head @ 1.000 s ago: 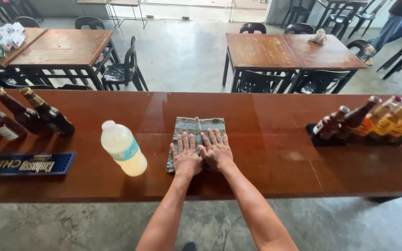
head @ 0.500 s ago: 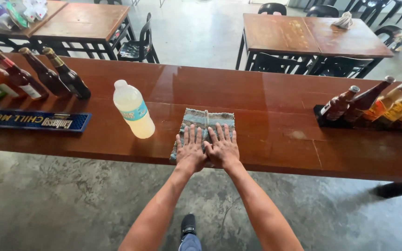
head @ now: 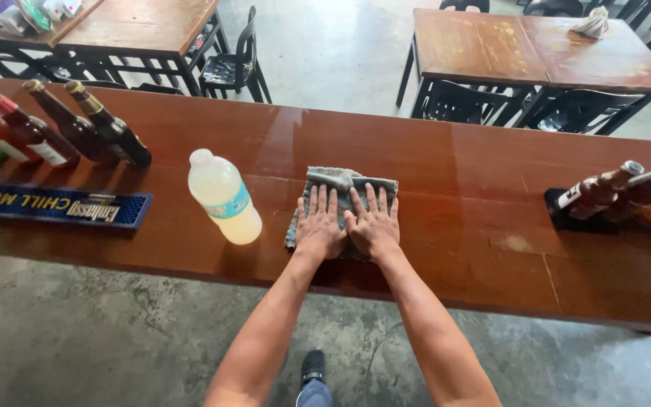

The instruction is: Cleaning a wooden bar counter using a cloth and liquid cleaning solution, and organizing various beverage bottles.

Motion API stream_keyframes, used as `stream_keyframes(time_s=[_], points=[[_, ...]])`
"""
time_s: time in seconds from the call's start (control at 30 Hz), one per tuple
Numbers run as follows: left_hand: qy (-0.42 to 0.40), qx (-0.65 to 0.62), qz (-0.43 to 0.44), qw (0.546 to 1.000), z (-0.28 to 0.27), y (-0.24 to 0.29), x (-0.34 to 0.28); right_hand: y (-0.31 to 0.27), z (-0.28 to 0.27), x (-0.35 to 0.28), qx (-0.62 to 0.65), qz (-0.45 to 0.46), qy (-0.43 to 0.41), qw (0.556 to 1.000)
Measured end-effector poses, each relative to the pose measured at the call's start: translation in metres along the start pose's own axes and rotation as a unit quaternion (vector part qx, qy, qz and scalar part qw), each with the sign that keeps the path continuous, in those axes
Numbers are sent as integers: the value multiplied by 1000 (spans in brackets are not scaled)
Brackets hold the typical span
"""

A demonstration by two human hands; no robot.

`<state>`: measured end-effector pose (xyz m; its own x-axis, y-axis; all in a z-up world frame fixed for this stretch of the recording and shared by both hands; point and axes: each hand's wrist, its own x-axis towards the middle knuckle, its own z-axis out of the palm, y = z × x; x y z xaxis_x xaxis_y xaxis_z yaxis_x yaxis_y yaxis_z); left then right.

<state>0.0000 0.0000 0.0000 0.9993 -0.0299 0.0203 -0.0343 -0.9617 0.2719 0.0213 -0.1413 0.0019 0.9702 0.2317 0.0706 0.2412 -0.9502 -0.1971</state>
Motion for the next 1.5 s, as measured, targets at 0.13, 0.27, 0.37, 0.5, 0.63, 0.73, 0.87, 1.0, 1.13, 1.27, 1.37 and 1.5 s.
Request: stream_keyframes(time_s=[0.13,0.27,0.37,0.5,0.63,0.73,0.87,1.0,1.13,1.27,1.37,1.5], points=[[-4,-25,-13,1000,-13,-2,36,1,0,41,-9,15,-13,1000],[7,-17,-22,1000,-10,-11,94,8,1,94,-9,11,-5,1000],[8,-11,-29,999,-10,-14,138,15,7,139,-12,20,-5,1000],[-3,-9,-35,999,-24,-17,189,26,16,200,-23,38,-1,999],[-10,-18,-36,999,-18,-19,227,32,11,234,-13,48,-5,999],[8,0,-34,999,-11,-26,233,29,15,238,2,49,-19,999],[5,3,-19,1000,-16,-15,229,36,15,232,-29,59,-7,998],[-3,-1,-16,1000,-19,-15,206,27,11,202,-17,70,-14,997],[-4,-8,-10,1000,-10,-16,164,18,7,160,-20,50,-1,999],[0,-4,10,1000,-4,-20,124,10,9,121,-38,36,-4,999],[-5,-6,20,1000,-2,-22,77,4,11,83,-39,26,-5,999],[31,-21,47,998,7,-28,24,-8,12,33,-39,8,-8,999]])
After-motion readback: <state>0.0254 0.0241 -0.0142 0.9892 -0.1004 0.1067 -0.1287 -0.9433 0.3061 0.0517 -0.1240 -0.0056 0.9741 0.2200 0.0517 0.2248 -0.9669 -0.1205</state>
